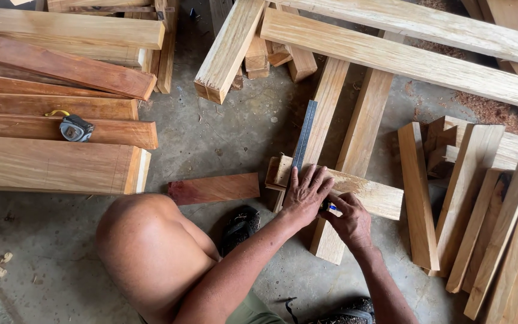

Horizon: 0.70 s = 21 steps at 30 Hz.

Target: Marking wooden blocks for cutting using a combination square and a pen.

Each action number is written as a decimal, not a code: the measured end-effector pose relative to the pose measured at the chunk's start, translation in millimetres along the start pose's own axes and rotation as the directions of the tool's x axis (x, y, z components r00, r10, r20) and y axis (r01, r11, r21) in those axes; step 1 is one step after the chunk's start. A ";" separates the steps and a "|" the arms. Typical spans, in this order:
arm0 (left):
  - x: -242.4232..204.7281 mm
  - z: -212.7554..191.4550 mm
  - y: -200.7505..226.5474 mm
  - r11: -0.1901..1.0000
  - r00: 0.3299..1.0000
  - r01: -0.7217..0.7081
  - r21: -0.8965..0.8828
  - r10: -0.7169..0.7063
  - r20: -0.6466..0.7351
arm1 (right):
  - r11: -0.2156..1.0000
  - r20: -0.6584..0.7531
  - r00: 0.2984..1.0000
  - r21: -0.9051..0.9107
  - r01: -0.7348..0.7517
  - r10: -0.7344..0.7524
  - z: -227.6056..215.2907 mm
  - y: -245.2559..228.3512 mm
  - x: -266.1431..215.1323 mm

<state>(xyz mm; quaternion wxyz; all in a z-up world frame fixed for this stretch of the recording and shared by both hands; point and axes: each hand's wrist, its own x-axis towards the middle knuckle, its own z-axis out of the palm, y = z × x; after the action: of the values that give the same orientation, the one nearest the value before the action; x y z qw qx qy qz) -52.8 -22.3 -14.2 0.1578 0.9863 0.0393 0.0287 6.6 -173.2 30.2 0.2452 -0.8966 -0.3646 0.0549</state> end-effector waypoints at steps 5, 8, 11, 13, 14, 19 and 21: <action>0.5 -7.3 -0.1 1.000 0.993 0.010 0.020 -0.012 0.113 | 1.000 0.018 1.000 -0.021 -0.021 0.021 2.8 1.6 -0.3; -0.2 -6.9 0.0 1.000 0.992 0.012 0.010 -0.014 0.125 | 0.999 0.025 0.999 -0.037 -0.031 0.032 4.6 2.7 -0.9; -1.2 -4.7 -0.9 1.000 0.996 0.003 0.010 -0.004 0.085 | 0.998 0.018 1.000 -0.054 -0.022 0.023 6.8 3.9 -1.7; -0.6 -5.6 -1.4 0.999 0.996 0.002 0.040 -0.006 0.092 | 0.998 0.016 0.999 -0.046 -0.036 0.037 6.8 3.0 -1.4; -0.9 -3.8 -1.2 0.999 0.996 0.002 0.040 -0.005 0.092 | 0.998 0.016 0.999 -0.046 -0.037 0.037 6.9 4.0 -1.6; -1.8 5.4 -1.6 0.999 1.000 -0.003 0.035 0.004 -0.014 | 0.999 0.018 1.000 0.040 -0.020 0.020 4.8 5.9 -1.7; -1.4 1.2 -1.6 1.000 1.000 -0.001 0.027 0.001 0.006 | 0.999 0.016 1.000 0.030 -0.020 0.019 6.1 6.9 -1.7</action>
<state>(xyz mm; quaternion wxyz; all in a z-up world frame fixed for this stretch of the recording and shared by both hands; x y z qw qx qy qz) -54.3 -21.3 -15.9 0.1446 0.9884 0.0386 0.0254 8.0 -176.1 21.4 0.2552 -0.8959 -0.3568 0.0700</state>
